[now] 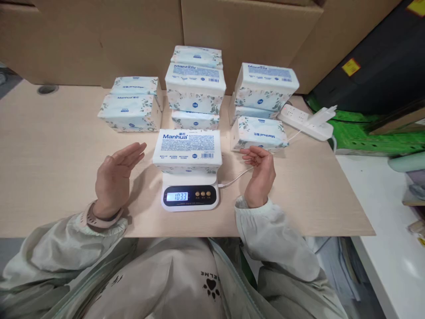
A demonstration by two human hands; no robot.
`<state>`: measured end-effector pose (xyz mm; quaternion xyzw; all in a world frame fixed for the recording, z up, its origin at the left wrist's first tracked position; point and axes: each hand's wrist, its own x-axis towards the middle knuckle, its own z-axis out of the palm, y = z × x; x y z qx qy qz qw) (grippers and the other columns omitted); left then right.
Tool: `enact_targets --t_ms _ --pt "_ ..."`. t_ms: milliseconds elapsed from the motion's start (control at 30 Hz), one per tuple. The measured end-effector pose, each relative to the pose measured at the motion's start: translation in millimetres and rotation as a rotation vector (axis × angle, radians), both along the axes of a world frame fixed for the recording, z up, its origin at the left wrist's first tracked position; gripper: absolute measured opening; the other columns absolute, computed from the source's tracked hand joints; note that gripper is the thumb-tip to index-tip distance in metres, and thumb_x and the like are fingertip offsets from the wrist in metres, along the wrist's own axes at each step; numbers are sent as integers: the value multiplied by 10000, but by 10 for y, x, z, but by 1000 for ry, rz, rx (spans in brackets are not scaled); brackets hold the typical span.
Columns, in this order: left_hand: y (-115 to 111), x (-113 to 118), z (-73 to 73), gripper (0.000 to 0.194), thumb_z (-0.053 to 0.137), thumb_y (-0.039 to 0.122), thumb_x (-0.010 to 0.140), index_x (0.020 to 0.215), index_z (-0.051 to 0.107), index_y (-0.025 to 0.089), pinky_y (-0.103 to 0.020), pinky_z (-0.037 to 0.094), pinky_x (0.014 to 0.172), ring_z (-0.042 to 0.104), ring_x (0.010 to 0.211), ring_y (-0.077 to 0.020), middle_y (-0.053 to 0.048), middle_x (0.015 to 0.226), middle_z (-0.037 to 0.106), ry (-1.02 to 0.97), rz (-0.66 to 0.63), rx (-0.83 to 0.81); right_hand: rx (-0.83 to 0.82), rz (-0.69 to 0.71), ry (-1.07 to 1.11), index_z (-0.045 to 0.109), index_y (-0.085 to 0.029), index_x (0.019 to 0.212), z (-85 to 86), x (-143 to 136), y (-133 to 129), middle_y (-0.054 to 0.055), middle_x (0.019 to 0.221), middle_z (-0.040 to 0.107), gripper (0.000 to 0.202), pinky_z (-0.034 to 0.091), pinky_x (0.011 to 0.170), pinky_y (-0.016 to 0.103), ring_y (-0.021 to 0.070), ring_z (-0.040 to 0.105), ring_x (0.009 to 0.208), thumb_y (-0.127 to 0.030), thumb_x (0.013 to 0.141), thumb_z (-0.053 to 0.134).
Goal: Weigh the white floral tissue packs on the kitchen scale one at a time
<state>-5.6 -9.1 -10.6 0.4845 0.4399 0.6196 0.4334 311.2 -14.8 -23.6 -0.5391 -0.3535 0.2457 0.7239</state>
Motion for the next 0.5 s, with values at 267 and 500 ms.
enact_targets --t_ms 267,500 --pt "-10 3 15 464 572 595 1050 1024 870 240 -474 606 1093 771 1240 -309 -92 1185 848 28 2 6 65 3 72 756 -239 873 24 -33 7 37 792 785 467 494 743 381 203 684 732 -643 994 555" --pt "-4 5 9 468 596 587 1037 958 891 234 -423 623 1018 800 1115 -282 -76 1075 867 11 -10 -8 52 -9 4 757 -237 682 67 -57 -4 69 758 756 620 490 756 396 227 714 810 -692 1010 493"
